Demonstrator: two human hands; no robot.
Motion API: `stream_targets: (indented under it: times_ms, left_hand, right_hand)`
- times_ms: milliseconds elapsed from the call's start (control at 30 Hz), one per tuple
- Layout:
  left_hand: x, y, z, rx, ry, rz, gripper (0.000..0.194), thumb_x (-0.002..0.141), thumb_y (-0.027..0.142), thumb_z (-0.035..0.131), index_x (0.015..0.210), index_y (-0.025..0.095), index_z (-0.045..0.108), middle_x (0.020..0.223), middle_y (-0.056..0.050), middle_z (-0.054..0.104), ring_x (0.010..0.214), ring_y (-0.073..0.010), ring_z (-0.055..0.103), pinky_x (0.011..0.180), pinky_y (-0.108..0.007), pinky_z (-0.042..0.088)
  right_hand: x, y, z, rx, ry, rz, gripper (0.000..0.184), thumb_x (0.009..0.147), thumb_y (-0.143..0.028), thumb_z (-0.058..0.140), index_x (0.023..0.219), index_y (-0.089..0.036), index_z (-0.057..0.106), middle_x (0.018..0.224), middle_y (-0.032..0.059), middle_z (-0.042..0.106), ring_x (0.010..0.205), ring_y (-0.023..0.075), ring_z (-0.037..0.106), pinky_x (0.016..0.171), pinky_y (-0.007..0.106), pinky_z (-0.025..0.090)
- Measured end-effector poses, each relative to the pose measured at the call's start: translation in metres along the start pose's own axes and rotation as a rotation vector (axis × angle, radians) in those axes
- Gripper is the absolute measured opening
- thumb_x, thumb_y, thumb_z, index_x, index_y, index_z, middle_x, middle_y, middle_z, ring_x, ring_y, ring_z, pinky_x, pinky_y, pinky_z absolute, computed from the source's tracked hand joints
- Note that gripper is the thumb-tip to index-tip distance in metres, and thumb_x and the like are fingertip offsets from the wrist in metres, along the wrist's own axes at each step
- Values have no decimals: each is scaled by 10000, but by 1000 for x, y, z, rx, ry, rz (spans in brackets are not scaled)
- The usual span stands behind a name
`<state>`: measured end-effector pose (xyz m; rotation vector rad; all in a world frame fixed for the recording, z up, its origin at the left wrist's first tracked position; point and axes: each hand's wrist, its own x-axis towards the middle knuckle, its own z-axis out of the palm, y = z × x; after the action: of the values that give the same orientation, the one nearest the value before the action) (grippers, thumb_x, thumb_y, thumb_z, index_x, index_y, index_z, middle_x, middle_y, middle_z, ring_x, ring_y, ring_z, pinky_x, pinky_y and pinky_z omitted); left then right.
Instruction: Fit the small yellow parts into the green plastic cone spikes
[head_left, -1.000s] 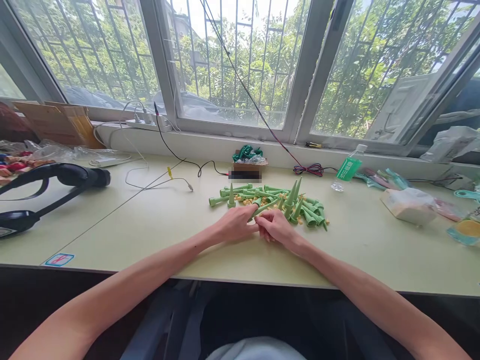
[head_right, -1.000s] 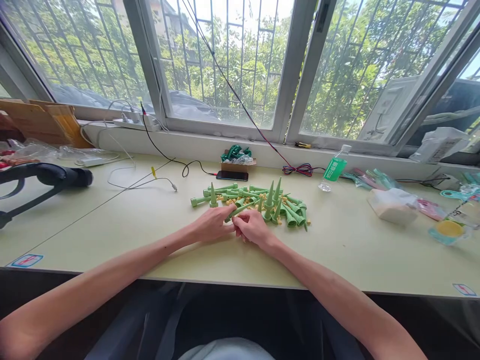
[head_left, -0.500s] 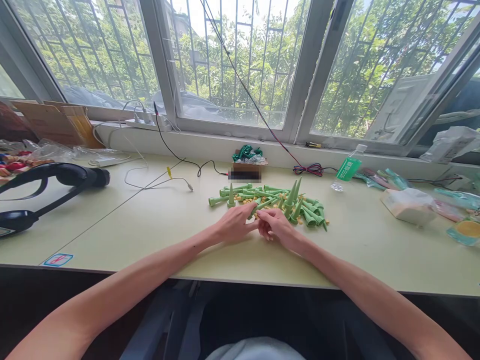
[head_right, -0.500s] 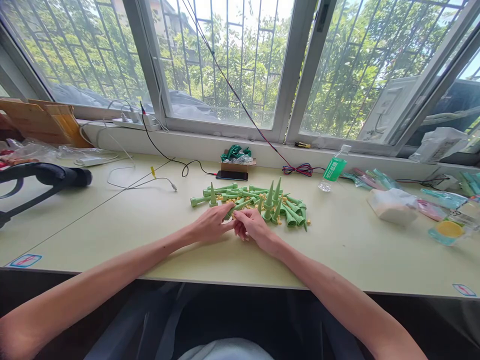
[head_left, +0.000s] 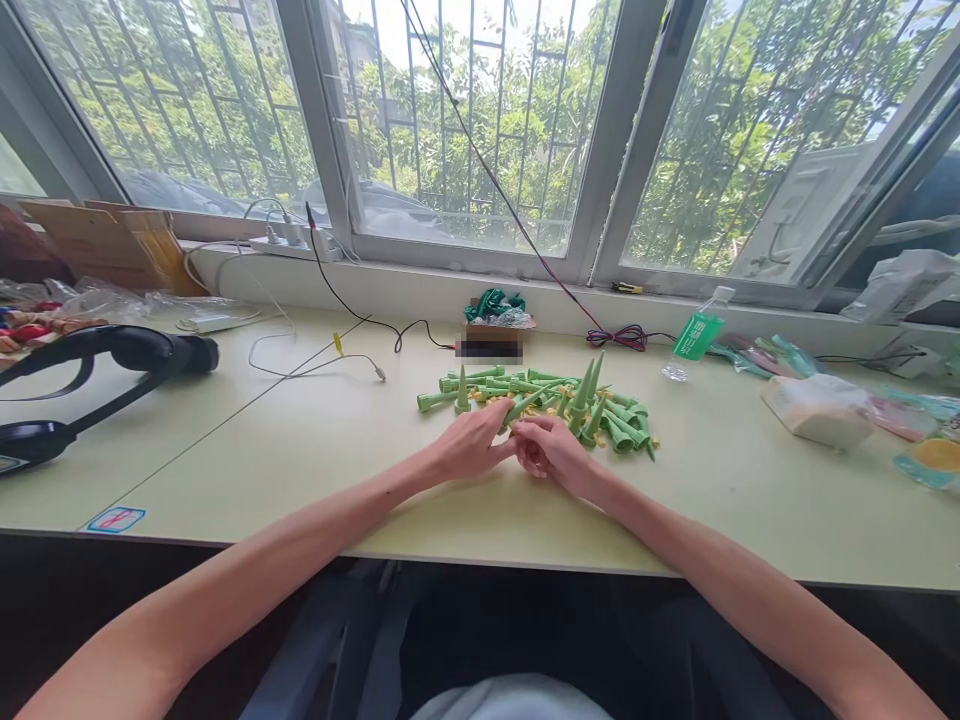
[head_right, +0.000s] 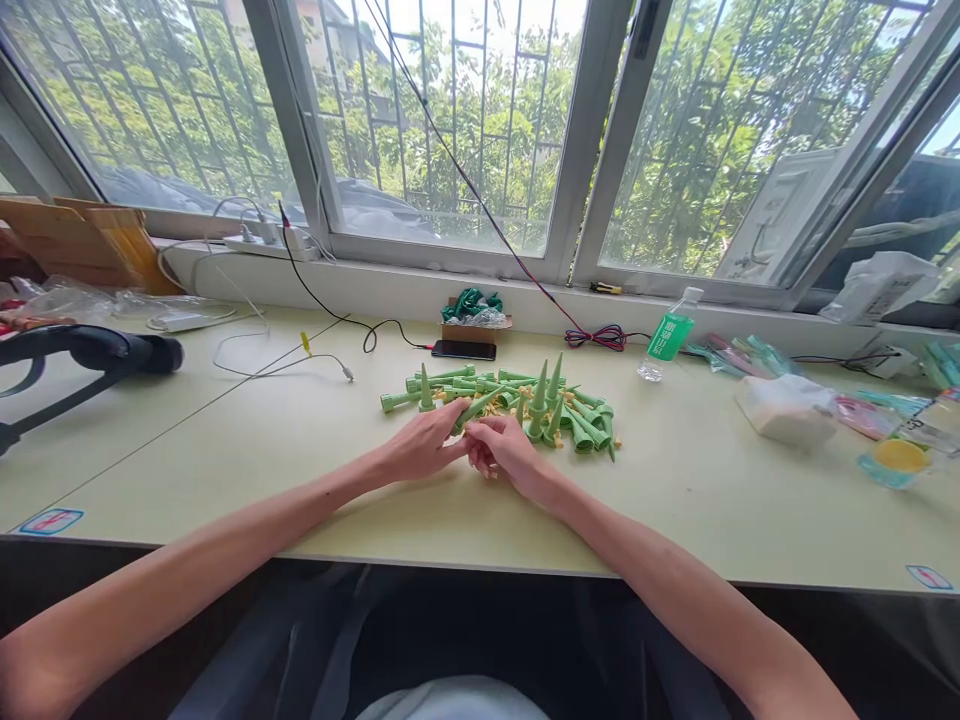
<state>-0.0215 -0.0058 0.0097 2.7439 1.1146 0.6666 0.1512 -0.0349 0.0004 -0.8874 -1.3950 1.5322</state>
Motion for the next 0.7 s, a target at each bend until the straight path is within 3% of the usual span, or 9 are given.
stream_targets:
  times_ms: [233,500,700]
  left_hand:
    - [0,4,-3,37,-41,12,217,927,395,445,1020,200,451,892,-50,625,691,-216,599,573,-296,367]
    - [-1,9,-6,64,-83,15,179,891,376,487,871,211,420,792,-23,601,620,-197,569,526,-285,291]
    - [-2,6,-4,8,-61,4,172,908,384,443,889,213,430,749,-11,582,603,-189,545,530,-289,326]
  right_hand:
    - [-1,1,0,-139,59,-6,307,786,-382,644,592,-169,538,466,-24,549,344,57,400,338,189,267]
    - [-3,1,0,-421,137,-121,318,785,-296,595,504,-181,504,460,-9,566,327,71,428,345,206,306]
    - [-3,1,0,-328,86,-86,358,830,-419,590,572,-177,539,481,-14,569,337,70,433,338,193,325]
